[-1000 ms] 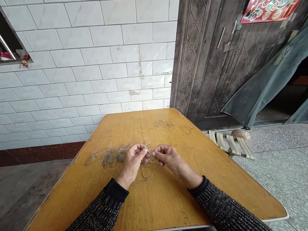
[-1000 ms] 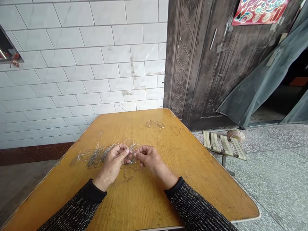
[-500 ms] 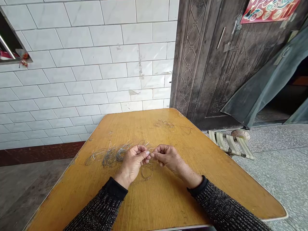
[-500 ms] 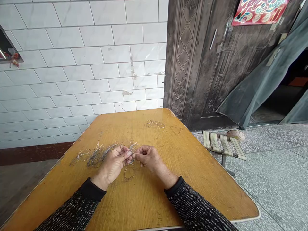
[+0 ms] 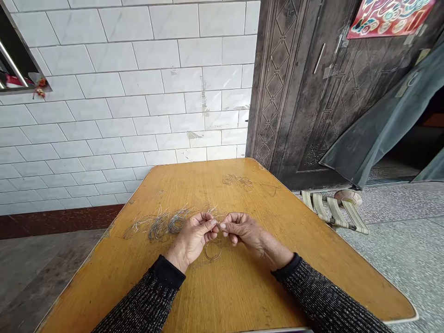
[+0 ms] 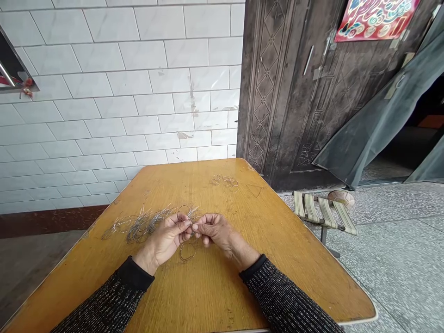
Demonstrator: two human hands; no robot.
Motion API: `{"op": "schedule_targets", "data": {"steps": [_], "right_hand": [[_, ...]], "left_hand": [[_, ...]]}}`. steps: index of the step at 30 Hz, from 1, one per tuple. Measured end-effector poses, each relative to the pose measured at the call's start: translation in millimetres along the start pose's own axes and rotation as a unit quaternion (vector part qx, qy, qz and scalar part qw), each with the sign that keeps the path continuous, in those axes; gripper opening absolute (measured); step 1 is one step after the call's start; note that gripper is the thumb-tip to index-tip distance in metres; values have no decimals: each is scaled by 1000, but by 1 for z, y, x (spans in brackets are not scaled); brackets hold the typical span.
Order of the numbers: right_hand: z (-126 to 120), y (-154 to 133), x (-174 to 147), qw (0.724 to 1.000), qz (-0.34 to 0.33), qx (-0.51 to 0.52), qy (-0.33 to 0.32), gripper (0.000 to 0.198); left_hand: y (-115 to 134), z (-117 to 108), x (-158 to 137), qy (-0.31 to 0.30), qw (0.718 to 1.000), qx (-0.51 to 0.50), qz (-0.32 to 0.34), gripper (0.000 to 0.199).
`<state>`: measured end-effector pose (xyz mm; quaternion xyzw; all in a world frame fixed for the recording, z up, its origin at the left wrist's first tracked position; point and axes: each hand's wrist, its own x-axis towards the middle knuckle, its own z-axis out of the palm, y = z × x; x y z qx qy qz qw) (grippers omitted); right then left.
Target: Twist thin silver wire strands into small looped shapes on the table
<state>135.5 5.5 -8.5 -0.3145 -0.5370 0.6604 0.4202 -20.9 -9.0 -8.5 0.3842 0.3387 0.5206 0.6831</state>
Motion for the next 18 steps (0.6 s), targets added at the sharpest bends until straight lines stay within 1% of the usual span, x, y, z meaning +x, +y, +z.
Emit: {"op": "schedule_targets", "data": {"steps": [4, 9, 12, 15, 18], "right_hand": [[1, 0, 1, 998, -21, -22, 59, 36], [4, -2, -1, 996, -34, -70, 50, 36], [8, -4, -2, 993, -39, -88, 67, 37], [11, -3, 0, 993, -47, -77, 77, 38], [11, 1, 2, 996, -50, -54, 56, 38]], "left_hand": [[4, 2, -2, 25, 999, 32, 10, 29], [6, 2, -3, 57, 993, 91, 40, 28], [4, 3, -2, 65, 990, 108, 59, 29], [1, 5, -3, 57, 989, 118, 63, 29], [-2, 7, -4, 38, 988, 133, 64, 29]]}}
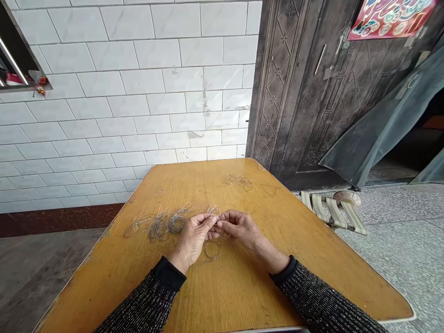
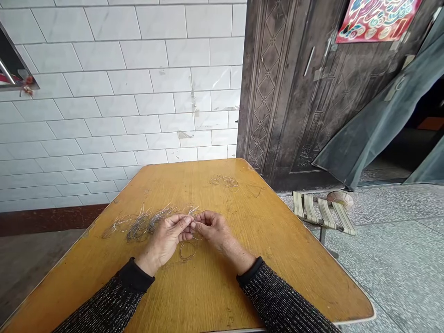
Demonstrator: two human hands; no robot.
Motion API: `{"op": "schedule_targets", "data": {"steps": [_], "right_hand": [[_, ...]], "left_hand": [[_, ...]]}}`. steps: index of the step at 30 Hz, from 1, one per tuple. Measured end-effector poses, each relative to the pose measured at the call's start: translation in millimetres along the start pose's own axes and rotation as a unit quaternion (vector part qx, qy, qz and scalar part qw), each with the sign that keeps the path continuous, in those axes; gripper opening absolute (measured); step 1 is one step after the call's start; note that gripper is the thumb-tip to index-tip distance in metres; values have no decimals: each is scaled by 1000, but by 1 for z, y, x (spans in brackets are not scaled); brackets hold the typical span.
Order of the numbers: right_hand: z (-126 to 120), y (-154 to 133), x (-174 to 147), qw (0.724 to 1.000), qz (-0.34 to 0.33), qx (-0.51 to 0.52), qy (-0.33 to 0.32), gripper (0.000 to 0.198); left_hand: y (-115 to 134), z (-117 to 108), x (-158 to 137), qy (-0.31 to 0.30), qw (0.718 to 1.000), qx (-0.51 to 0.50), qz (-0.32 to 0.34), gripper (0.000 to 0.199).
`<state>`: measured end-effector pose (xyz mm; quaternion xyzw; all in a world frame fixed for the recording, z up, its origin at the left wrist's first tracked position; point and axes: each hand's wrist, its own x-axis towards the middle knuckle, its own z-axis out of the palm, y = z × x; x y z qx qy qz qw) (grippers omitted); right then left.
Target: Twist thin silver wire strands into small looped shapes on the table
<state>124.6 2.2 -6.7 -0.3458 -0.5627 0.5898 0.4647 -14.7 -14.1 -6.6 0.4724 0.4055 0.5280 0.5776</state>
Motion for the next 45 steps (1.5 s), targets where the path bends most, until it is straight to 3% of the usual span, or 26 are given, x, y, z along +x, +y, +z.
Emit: {"op": "schedule_targets", "data": {"steps": [3, 8, 14, 22, 26, 30, 34, 42, 45], "right_hand": [[-1, 5, 2, 1000, -5, 4, 4, 39], [-4, 10, 2, 998, -14, -54, -8, 37], [-3, 6, -1, 997, -19, -64, -23, 35], [2, 0, -5, 999, -21, -17, -30, 38], [1, 3, -2, 1000, -11, -3, -13, 38], [-2, 3, -1, 1000, -18, -3, 0, 36], [-3, 3, -2, 1000, -25, -2, 1, 34], [1, 4, -4, 999, -11, 31, -18, 33], [1, 4, -2, 999, -7, 43, 20, 33]], "left_hand": [[1, 0, -1, -4, 1000, 17, -3, 31], [8, -4, -1, 46, 995, 90, 11, 33], [8, -10, 5, 40, 999, -22, -1, 22], [4, -11, 10, 44, 991, -116, -56, 28], [7, -8, 5, 33, 997, -74, -18, 33], [8, -2, -2, 5, 999, 47, -21, 43], [6, 3, -5, -12, 991, 133, 1, 41], [-4, 6, -4, -14, 999, 37, -28, 35], [-2, 6, -6, -35, 998, 53, -20, 34]]}}
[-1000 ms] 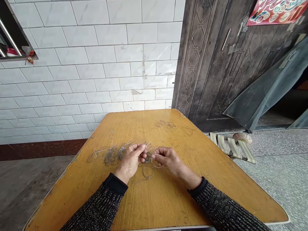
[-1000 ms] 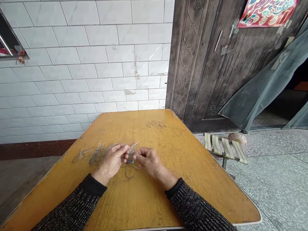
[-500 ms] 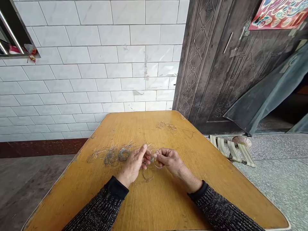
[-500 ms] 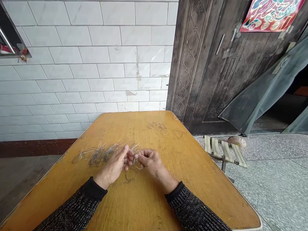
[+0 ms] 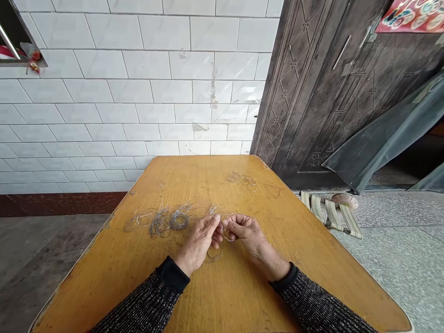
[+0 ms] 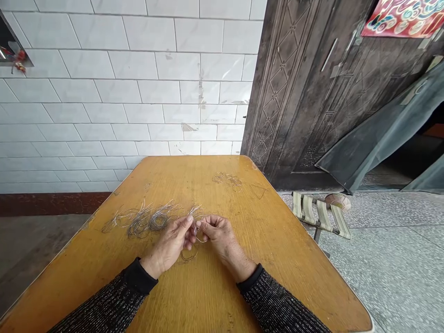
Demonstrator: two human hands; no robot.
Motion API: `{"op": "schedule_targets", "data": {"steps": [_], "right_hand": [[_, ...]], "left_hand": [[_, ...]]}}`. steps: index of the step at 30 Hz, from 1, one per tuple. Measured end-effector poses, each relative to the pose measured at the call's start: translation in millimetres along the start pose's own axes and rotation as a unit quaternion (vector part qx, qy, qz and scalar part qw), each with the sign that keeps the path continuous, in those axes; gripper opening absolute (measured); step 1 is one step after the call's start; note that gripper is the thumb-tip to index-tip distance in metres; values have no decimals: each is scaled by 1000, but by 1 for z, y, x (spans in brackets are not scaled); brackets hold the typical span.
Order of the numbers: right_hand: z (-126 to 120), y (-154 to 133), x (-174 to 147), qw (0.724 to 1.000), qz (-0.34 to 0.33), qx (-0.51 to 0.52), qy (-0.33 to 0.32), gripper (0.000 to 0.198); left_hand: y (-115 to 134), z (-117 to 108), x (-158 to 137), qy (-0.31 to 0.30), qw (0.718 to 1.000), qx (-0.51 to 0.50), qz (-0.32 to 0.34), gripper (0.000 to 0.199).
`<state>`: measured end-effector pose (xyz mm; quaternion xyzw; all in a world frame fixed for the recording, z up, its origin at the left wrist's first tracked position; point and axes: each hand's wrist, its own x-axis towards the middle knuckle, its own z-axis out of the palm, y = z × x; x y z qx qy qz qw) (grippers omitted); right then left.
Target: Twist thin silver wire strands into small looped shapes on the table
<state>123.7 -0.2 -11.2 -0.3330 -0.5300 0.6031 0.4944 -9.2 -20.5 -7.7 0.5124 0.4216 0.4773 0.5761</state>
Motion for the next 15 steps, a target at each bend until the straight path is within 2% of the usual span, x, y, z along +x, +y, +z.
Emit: {"op": "schedule_targets", "data": {"steps": [3, 8, 11, 15], "right_hand": [[-3, 1, 0, 999, 8, 24, 40, 31], [-9, 4, -2, 997, 49, 53, 24, 30], [-11, 5, -1, 993, 88, 74, 29, 31], [-10, 5, 2, 986, 122, 109, 24, 32]], "left_hand": [[3, 1, -3, -31, 999, 40, -2, 24], [2, 2, -2, -29, 999, 45, -3, 8], [0, 1, -1, -39, 998, 52, 20, 8], [-1, 2, -3, -55, 998, 41, -8, 13]]}}
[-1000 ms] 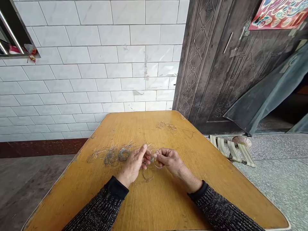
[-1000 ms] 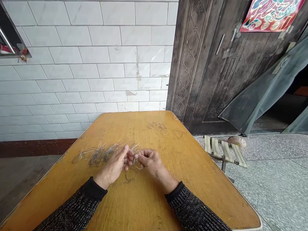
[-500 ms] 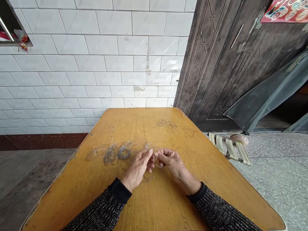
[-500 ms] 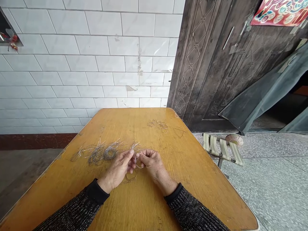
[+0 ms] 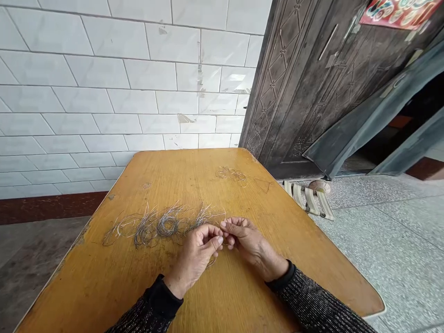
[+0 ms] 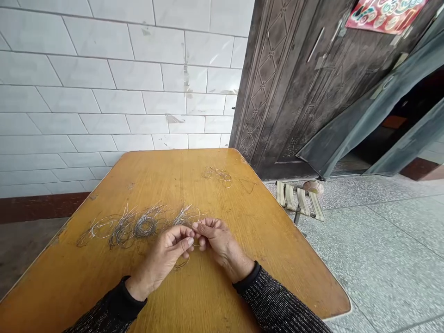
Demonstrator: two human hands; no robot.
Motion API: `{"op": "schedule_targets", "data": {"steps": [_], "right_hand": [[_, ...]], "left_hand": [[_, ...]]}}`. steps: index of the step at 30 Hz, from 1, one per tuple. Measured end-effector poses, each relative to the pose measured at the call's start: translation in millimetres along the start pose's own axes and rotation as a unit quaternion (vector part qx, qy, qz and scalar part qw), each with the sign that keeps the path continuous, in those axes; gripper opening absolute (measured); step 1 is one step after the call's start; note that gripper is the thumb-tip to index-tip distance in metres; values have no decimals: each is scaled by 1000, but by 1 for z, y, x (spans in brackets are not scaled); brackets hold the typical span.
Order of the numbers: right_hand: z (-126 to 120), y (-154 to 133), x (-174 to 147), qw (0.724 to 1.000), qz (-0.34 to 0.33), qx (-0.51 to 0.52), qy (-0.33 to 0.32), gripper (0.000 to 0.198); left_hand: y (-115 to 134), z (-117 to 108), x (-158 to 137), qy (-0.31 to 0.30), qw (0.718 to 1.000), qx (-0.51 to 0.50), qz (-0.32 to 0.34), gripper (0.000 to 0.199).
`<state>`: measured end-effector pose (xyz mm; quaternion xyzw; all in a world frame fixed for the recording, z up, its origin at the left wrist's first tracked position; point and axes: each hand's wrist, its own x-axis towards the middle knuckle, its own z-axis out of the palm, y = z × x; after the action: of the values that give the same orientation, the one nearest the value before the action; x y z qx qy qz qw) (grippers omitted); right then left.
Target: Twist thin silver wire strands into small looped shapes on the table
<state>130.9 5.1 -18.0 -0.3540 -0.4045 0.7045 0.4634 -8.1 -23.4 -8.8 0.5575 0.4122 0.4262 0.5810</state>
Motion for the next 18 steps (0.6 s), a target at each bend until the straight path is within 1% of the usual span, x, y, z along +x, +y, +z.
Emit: {"op": "schedule_targets", "data": {"steps": [3, 5, 8, 11, 15, 18], "right_hand": [[2, -1, 0, 1000, -5, 14, 5, 33], [2, -2, 0, 1000, -6, 12, 11, 34], [2, -3, -2, 1000, -13, 3, 24, 34], [4, -1, -3, 998, -41, 0, 41, 33], [9, 1, -5, 997, -62, -28, 32, 35], [11, 0, -5, 993, -93, -68, 40, 38]], "left_hand": [[0, 3, -1, -3, 1000, 5, -25, 12], [1, 5, -2, 9, 999, 11, -31, 11], [4, 6, -3, 4, 1000, 8, -23, 10], [6, 7, -4, -7, 1000, 9, -17, 16], [2, 6, -3, 24, 998, 44, -40, 19], [0, 5, -3, 35, 997, 55, -34, 14]]}}
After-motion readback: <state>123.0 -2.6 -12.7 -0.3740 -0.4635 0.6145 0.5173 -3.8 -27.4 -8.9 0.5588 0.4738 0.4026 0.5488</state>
